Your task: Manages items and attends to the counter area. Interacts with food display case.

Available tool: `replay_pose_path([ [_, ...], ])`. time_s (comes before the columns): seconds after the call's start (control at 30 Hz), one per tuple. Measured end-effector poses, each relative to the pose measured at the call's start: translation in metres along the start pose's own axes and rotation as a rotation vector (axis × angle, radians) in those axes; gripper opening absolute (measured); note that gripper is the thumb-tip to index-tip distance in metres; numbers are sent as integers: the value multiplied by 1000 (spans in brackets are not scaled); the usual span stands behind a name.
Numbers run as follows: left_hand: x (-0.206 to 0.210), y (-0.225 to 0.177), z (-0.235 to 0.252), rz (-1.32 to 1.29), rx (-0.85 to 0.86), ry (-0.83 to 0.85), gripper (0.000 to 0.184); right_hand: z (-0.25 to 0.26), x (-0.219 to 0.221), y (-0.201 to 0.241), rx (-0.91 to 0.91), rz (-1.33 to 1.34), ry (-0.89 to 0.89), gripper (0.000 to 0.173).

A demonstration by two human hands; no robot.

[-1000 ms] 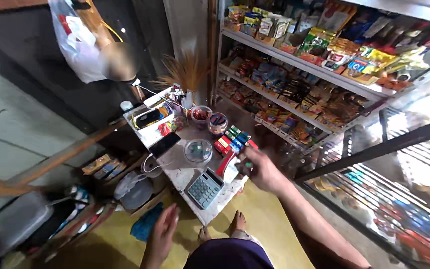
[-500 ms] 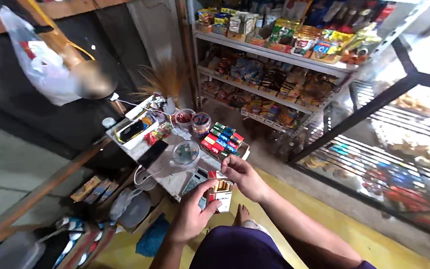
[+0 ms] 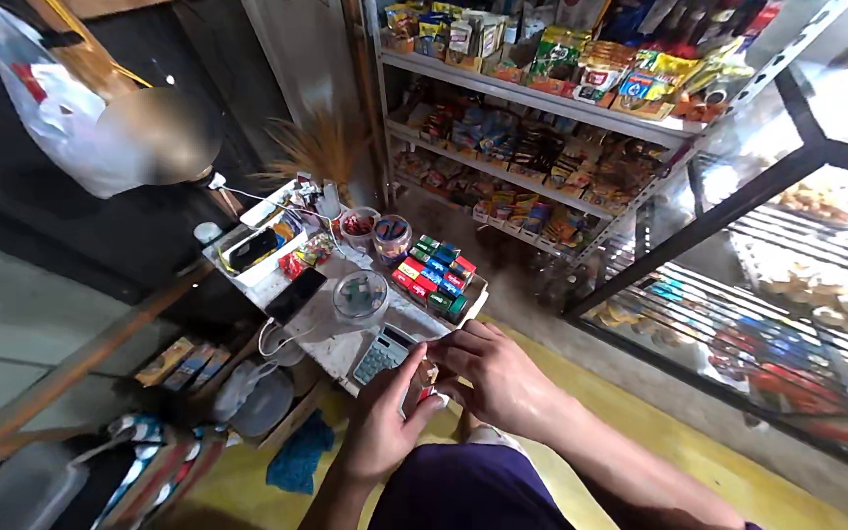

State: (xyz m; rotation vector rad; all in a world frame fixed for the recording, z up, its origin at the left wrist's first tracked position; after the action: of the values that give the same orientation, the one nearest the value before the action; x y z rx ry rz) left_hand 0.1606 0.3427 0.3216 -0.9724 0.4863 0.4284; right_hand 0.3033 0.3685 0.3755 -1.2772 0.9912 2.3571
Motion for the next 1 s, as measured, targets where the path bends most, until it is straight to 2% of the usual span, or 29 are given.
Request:
replay_pose_path([
  [0.17,26,0,6,-4,1,76,58,-8,-9,-20,134,125,111,17],
  [0.3,63,-10,21,2,-8,123,58,-25,-26,-45,175,32,113,12],
  [0.4,93,-23,41,38,3,158,56,-35,-45,-71,186,18,132,13],
  [0.47,115,-34,56,55,37,166,55,-41,-59,-97,239,100,208,13],
  [0.57,156,-45,80,-13,60,207,55,-53,-85,-142,336,202,330,14],
  [0.73,245,-47,120,-251,44,235,58,-75,-134,-225,343,211,369,11],
  [0.9,330,-53,167,-335,25,232,53,-84,-176,-290,380,77,475,14],
  [1.0,369,-57,189,-422,39,175,51,-82,-196,-325,381,21,516,14],
])
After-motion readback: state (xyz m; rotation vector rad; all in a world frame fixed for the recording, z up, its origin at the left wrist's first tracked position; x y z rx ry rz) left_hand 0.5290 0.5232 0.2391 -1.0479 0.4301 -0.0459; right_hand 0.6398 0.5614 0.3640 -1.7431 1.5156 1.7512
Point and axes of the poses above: each hand's wrist, its own z-axis towards the middle knuckle, its own x-axis out of the palm, y = z × x, the point moved 8 cm from there along z, towards the middle knuckle, and after that the axes turned 5 degrees about z, right-handed, at the moved point
